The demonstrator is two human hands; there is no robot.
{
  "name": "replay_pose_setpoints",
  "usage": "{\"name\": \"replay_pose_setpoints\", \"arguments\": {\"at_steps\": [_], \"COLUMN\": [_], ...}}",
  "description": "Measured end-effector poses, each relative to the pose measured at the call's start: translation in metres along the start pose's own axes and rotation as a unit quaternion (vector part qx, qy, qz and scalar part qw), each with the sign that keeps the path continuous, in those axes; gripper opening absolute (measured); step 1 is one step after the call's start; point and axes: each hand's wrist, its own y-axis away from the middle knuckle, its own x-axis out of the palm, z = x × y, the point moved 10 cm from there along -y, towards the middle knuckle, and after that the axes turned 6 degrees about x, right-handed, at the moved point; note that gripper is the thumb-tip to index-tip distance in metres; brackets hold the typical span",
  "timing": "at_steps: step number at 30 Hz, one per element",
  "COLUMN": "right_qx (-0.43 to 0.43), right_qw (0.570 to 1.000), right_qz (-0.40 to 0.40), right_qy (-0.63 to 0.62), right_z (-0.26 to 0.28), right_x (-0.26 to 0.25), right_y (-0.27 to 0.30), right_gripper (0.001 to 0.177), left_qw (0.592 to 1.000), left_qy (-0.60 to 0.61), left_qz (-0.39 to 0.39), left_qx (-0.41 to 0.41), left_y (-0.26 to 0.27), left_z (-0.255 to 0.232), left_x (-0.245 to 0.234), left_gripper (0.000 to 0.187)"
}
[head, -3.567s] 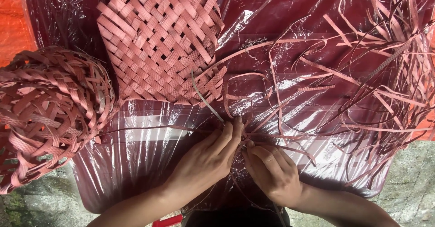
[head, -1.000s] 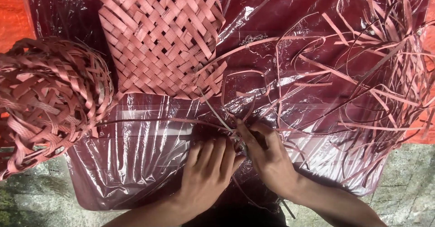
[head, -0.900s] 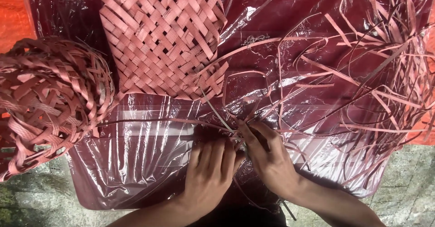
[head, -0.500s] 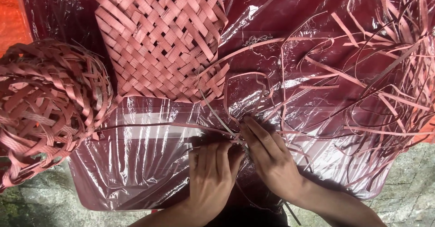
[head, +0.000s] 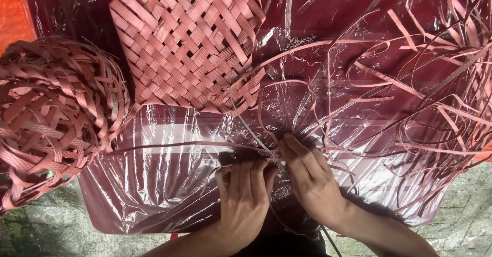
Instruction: Manually weaving thin pink plastic strips to create the flat base of a basket
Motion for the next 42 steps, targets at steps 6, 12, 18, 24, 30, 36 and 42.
{"name": "replay_pose_setpoints", "arguments": {"at_steps": [6, 12, 18, 24, 30, 36, 42], "right_qx": [0.005, 0.021, -0.010, -0.076, -0.071, -0.077, -0.066], "right_qw": [1.000, 0.988, 0.990, 0.996, 0.990, 0.992, 0.998], "right_qz": [0.002, -0.007, -0.008, 0.026, 0.013, 0.005, -0.018], "right_qy": [-0.002, -0.150, -0.137, -0.047, 0.125, 0.102, 0.014], "right_z": [0.001, -0.004, -0.002, 0.004, 0.003, 0.004, 0.000], "right_x": [-0.002, -0.020, -0.035, -0.033, -0.024, -0.026, -0.029], "right_y": [0.000, -0.013, -0.012, -0.003, -0.006, -0.008, -0.012], "right_gripper": [0.040, 0.037, 0.037, 0.076, 0.077, 0.056, 0.027], "left_qw": [1.000, 1.000, 0.999, 1.000, 1.000, 0.999, 0.997], "left_qy": [-0.002, 0.013, -0.036, 0.004, 0.029, 0.045, 0.071], "left_qz": [-0.006, -0.027, -0.012, -0.014, -0.008, -0.009, -0.011], "left_qx": [0.002, 0.008, 0.010, 0.010, 0.004, 0.007, 0.017], "left_y": [0.002, 0.006, 0.009, 0.007, 0.009, 0.005, 0.002], "left_z": [-0.002, -0.002, -0.002, -0.004, -0.005, -0.002, -0.004], "left_x": [0.001, 0.003, 0.005, 0.001, 0.001, 0.001, -0.004], "left_gripper": [0.023, 0.029, 0.034, 0.033, 0.033, 0.034, 0.033]}}
